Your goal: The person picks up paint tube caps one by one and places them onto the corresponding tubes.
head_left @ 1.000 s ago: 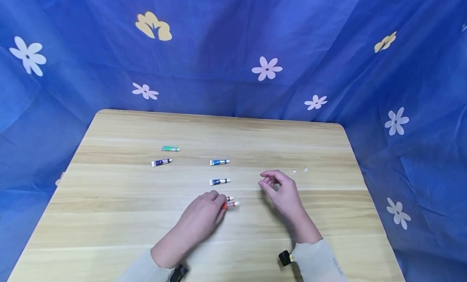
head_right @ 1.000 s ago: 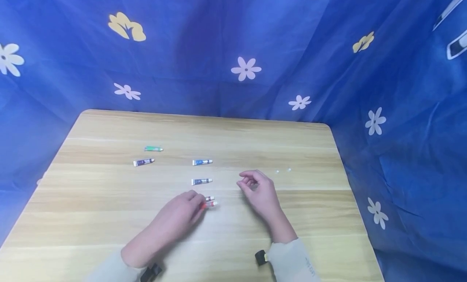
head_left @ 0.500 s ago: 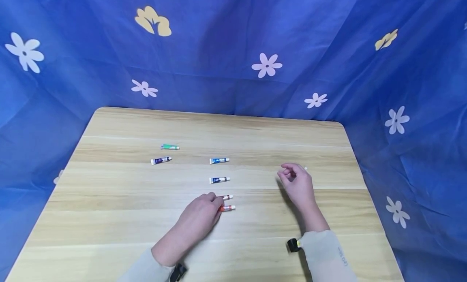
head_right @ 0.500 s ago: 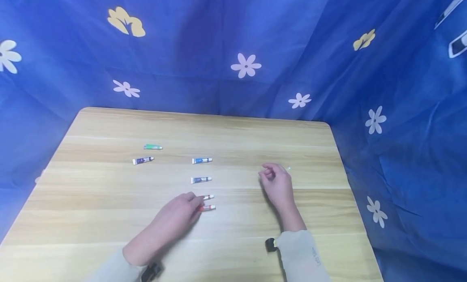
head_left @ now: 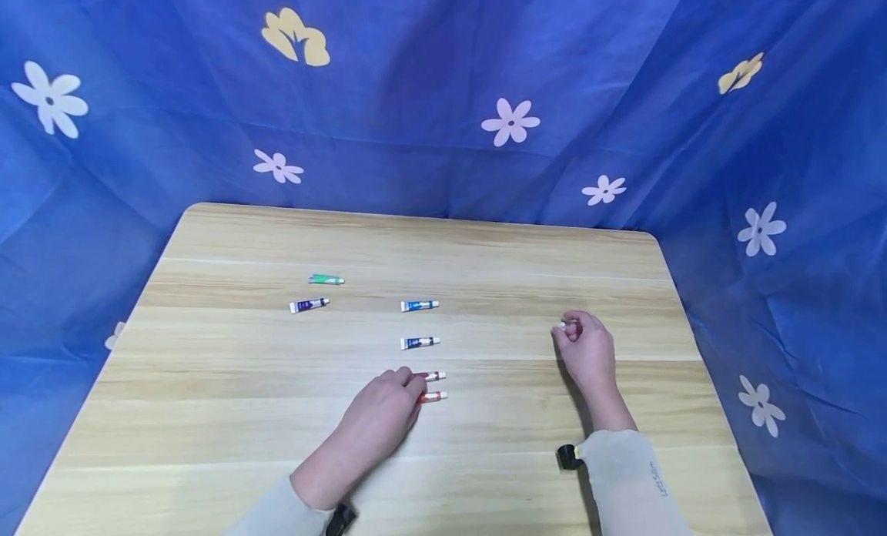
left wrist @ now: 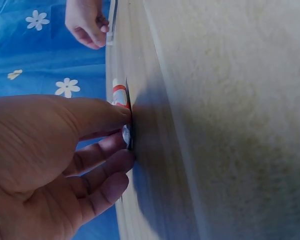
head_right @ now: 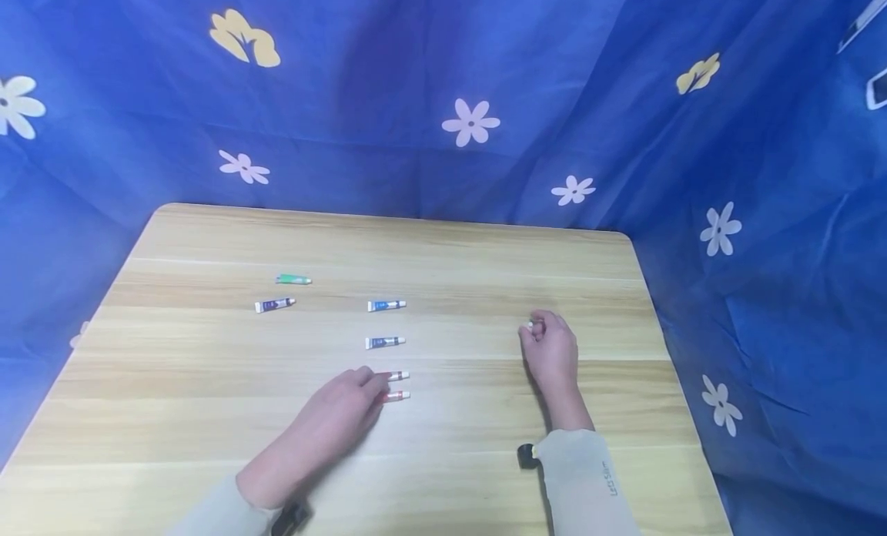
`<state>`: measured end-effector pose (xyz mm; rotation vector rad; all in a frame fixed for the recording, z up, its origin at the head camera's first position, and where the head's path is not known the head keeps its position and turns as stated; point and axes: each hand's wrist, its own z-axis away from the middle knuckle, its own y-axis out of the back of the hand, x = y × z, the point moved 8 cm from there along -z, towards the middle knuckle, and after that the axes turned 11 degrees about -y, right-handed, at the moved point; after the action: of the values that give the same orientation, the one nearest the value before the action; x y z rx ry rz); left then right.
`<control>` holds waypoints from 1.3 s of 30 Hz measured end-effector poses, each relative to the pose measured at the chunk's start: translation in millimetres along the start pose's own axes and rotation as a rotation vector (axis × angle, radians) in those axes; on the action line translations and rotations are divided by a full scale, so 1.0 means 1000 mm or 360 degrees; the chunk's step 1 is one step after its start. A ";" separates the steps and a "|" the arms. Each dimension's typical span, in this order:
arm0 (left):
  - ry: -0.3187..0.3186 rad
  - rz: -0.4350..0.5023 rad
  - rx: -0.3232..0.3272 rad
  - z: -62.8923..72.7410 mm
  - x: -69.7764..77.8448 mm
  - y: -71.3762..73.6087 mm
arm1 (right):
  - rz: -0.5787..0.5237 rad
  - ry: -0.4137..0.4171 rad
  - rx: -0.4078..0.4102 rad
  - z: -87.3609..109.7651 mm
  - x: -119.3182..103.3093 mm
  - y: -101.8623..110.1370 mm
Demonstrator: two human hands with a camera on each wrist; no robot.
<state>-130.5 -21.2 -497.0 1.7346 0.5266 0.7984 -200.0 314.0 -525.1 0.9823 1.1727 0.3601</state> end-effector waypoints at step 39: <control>0.0561 0.0023 0.0089 0.045 -0.159 0.053 | -0.0488 -0.0403 -0.0160 0.010 0.000 -0.010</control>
<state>-206.7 -177.5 -493.9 1.6569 0.7788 1.1181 -193.2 304.0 -533.0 0.7227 1.0429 0.0469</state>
